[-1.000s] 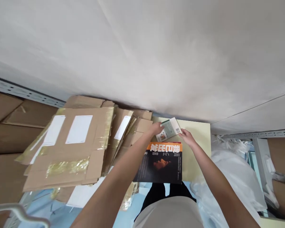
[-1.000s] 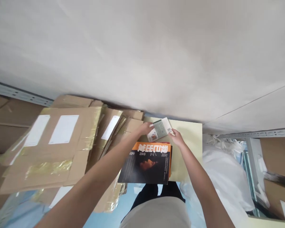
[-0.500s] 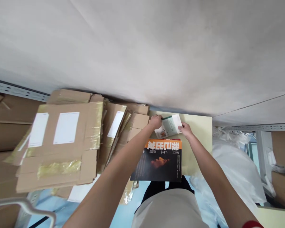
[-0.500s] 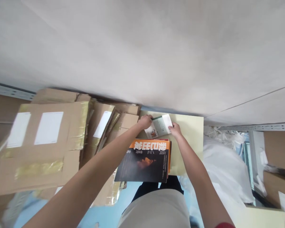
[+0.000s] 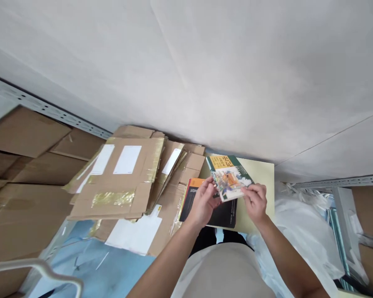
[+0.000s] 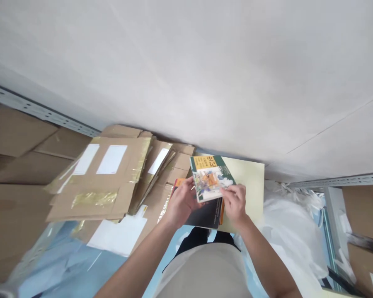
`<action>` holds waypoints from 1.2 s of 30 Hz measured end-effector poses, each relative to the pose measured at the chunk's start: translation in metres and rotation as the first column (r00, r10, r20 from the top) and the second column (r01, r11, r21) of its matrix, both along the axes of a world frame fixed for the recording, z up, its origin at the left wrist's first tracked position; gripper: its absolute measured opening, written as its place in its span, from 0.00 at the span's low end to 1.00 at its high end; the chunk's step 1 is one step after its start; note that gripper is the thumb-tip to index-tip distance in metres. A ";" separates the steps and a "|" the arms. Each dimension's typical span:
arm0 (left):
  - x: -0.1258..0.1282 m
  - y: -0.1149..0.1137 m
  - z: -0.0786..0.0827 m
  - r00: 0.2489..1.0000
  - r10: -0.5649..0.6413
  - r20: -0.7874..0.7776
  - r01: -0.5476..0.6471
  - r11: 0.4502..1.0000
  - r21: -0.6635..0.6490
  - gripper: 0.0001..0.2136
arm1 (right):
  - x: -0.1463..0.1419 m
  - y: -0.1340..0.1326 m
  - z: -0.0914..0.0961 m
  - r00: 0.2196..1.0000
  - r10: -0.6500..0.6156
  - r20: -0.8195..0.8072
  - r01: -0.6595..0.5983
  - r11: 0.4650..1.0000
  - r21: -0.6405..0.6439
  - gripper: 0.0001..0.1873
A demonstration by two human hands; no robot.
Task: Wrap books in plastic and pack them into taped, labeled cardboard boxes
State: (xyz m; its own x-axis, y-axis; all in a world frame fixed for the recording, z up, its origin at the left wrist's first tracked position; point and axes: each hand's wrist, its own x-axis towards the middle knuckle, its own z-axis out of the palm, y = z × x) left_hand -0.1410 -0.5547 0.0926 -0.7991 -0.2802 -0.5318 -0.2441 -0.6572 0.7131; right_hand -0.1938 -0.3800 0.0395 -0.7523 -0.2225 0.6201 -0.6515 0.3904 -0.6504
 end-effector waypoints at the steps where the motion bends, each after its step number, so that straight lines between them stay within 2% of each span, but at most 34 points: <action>1: 0.009 0.003 0.006 1.000 0.019 -0.007 -0.019 1.000 0.015 0.25 | 0.011 0.003 0.006 0.997 0.034 -0.075 -0.030 0.998 0.047 0.19; 3: 0.023 0.004 0.014 0.998 0.063 -0.007 -0.063 0.998 0.003 0.23 | 0.030 0.009 0.015 0.983 0.119 -0.140 -0.102 0.987 0.126 0.25; 5: 0.035 -0.001 0.019 0.997 0.080 -0.023 -0.080 0.996 -0.025 0.21 | 0.046 0.015 0.019 0.976 0.187 -0.108 -0.169 0.973 0.154 0.26; 7: 0.048 -0.007 0.021 0.997 0.054 -0.052 -0.057 0.996 -0.063 0.20 | 0.062 0.021 0.022 0.979 0.204 0.012 -0.205 0.974 0.095 0.24; 8: 0.054 -0.011 0.023 0.998 0.023 -0.067 -0.028 0.997 -0.077 0.20 | 0.069 0.023 0.024 0.975 0.193 0.106 -0.197 0.980 0.023 0.25; 10: 0.068 -0.016 0.026 0.994 -0.063 -0.088 0.056 0.995 -0.085 0.21 | 0.082 0.024 0.029 0.922 0.182 0.342 -0.120 0.974 -0.194 0.31; 11: 0.075 -0.018 0.027 0.989 -0.112 -0.097 0.104 0.991 -0.081 0.21 | 0.088 0.023 0.032 0.864 0.208 0.459 -0.061 0.947 -0.314 0.34; 13: 0.090 -0.019 0.026 0.971 -0.209 -0.119 0.201 0.977 -0.075 0.22 | 0.099 0.020 0.040 0.719 0.304 0.626 0.078 0.859 -0.506 0.38; 14: 0.097 -0.019 0.024 0.959 -0.250 -0.131 0.241 0.967 -0.078 0.22 | 0.106 0.018 0.044 0.657 0.346 0.670 0.144 0.815 -0.562 0.40; 16: 0.111 -0.018 0.015 0.938 -0.315 -0.146 0.305 0.949 -0.084 0.24 | 0.119 0.015 0.052 0.593 0.370 0.715 0.256 0.756 -0.603 0.39; 21: 0.144 -0.008 -0.014 0.876 -0.458 -0.154 0.458 0.888 -0.037 0.27 | 0.165 0.021 0.057 0.605 0.284 0.744 0.464 0.634 -0.619 0.20; 24: 0.154 0.006 -0.024 0.786 -0.596 -0.161 0.597 0.801 -0.048 0.25 | 0.199 0.036 0.057 0.633 0.178 0.754 0.579 0.537 -0.613 0.19; 28: 0.152 0.037 -0.025 0.606 -0.780 -0.152 0.770 0.624 -0.133 0.19 | 0.245 0.064 0.061 0.652 -0.001 0.759 0.691 0.415 -0.593 0.20; 33: 0.146 0.098 -0.015 0.366 -0.919 -0.148 0.896 0.391 -0.211 0.13 | 0.303 0.107 0.069 0.624 -0.236 0.745 0.774 0.318 -0.548 0.21; 36: 0.154 0.136 -0.007 0.210 -0.965 -0.159 0.938 0.245 -0.247 0.13 | 0.341 0.136 0.070 0.572 -0.356 0.739 0.820 0.210 -0.533 0.19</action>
